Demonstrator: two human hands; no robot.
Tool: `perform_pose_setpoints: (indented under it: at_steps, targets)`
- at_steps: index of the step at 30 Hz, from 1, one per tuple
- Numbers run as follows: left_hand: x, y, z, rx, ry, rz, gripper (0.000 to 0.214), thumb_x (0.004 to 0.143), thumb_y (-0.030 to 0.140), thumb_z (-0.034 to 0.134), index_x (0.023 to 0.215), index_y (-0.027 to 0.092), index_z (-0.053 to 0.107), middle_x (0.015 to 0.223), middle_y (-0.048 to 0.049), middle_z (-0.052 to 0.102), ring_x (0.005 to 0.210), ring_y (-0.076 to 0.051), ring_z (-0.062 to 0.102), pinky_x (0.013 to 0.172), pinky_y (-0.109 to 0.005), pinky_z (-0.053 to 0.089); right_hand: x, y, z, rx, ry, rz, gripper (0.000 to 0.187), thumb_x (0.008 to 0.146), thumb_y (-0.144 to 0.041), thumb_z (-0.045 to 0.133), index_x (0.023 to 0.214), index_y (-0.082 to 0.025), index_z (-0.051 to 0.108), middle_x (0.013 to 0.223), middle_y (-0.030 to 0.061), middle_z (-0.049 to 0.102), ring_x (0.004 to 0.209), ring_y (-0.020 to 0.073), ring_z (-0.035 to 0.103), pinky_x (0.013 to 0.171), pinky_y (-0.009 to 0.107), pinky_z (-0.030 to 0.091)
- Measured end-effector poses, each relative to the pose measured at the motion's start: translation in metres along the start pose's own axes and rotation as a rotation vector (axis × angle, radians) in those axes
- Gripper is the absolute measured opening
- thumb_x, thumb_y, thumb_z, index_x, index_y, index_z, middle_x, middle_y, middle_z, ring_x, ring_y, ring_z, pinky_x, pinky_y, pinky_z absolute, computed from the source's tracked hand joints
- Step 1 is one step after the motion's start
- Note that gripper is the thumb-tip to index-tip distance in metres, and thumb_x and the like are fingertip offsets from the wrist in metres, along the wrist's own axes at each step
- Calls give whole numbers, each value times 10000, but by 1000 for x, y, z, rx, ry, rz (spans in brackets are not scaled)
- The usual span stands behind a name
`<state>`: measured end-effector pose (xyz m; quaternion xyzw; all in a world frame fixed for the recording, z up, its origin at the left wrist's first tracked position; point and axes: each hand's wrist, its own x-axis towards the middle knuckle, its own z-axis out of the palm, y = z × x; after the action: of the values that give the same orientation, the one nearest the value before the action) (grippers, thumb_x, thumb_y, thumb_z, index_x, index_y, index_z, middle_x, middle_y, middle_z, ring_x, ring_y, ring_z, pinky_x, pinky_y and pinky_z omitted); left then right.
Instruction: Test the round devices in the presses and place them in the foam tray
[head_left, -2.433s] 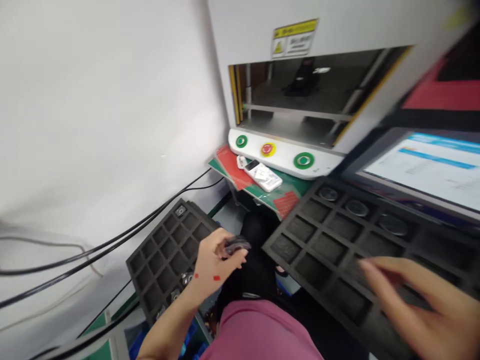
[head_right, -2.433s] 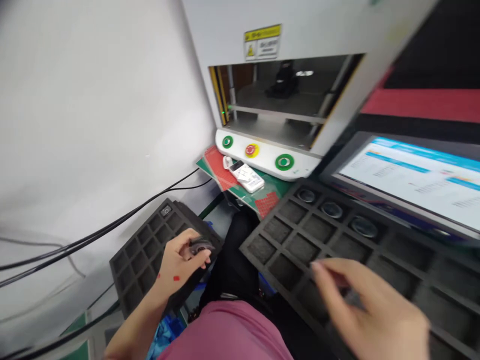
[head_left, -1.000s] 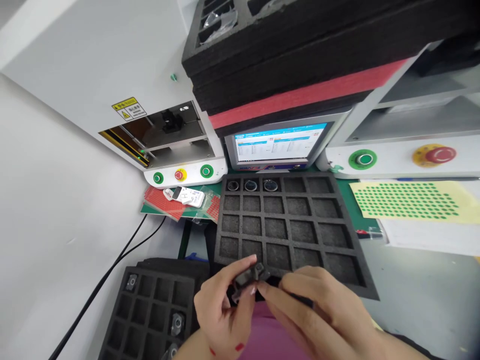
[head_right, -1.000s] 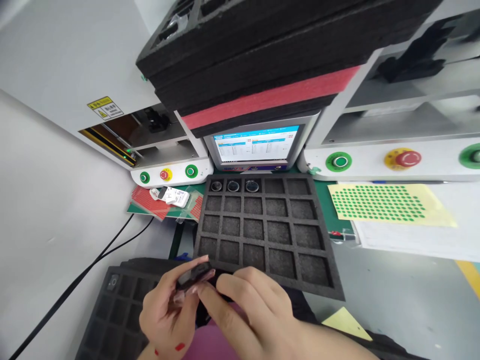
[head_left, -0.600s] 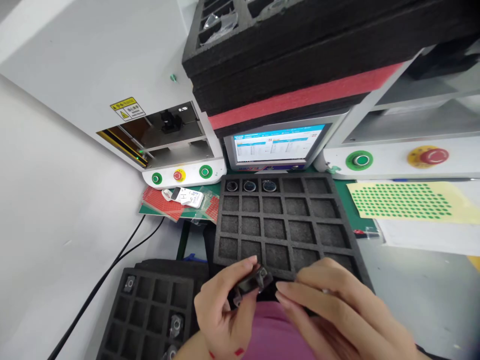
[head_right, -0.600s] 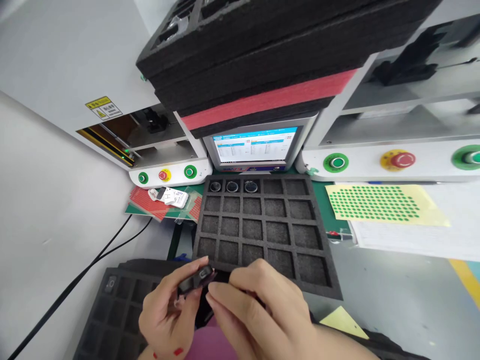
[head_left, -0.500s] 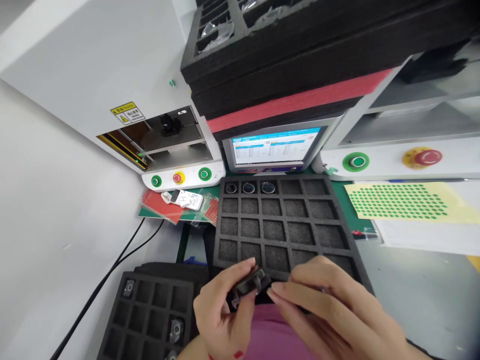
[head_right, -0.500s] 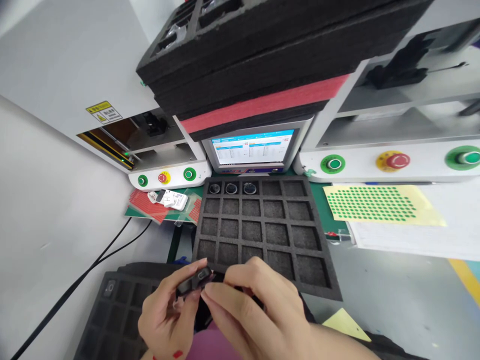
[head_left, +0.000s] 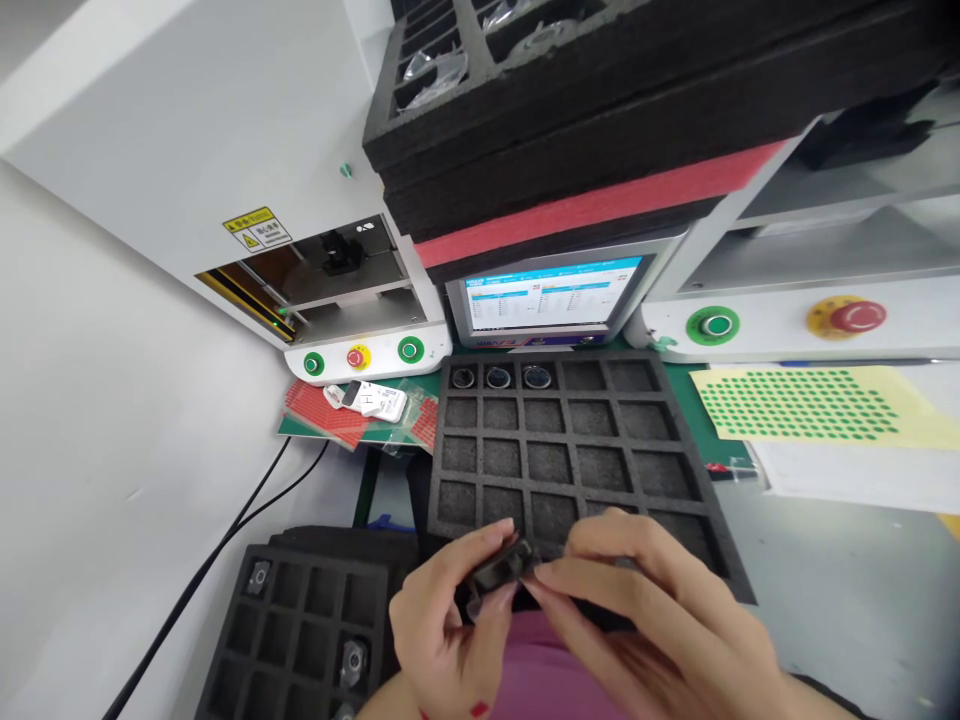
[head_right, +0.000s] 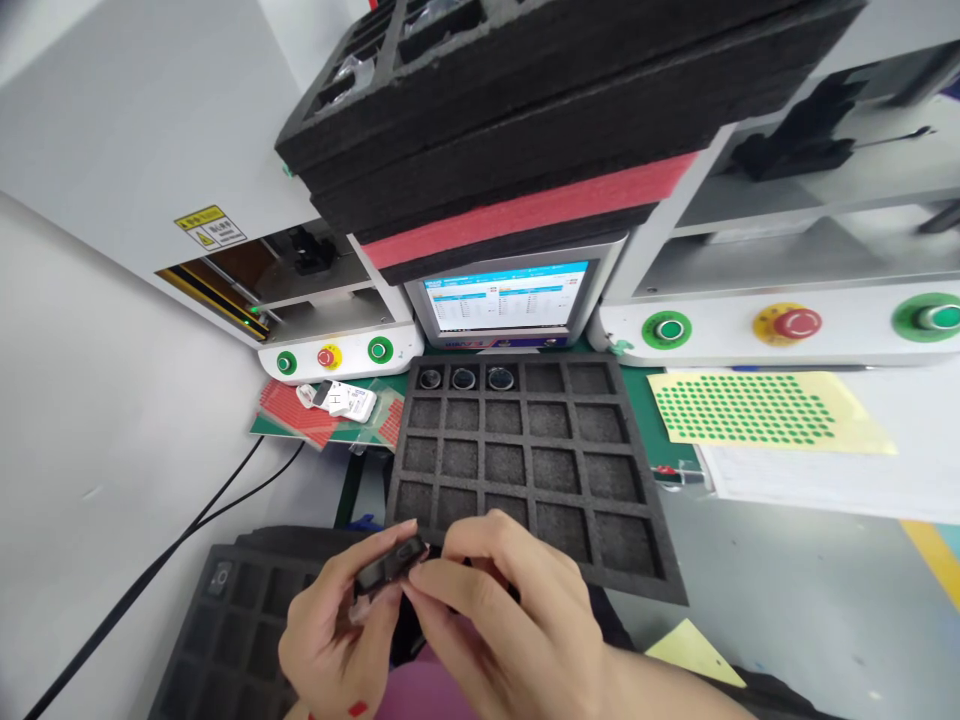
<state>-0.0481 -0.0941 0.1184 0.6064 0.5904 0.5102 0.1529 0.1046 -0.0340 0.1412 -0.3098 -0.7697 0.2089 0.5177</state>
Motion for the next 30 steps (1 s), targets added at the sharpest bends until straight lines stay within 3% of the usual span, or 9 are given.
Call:
perform_pose_setpoints:
  at_steps: [7,21,30]
  targets:
    - [2,1,-2,27,-16,24,299,843,141,615,1121,235,673,989,-9,772,797,-130,739,773,-156,587,-4,1,5,-21,-31,18,124,887,-64,538,887,-166,610,742,35,611,612,112,618,552,205,537]
    - [0,0,-1,-8,-38,-39,303,859,149,608,1132,265,666,978,4,769,811,-128,740,780,-150,574,-12,9,-3,-86,-156,-139,165,944,-100,497,974,-155,651,842,69,643,575,110,535,486,224,470]
    - [3,3,-3,29,-43,-19,295,852,139,603,1114,258,671,960,8,774,796,-116,738,773,-135,565,-3,5,5,-86,-69,-154,162,973,-112,484,898,-131,626,727,34,644,528,99,526,454,226,452]
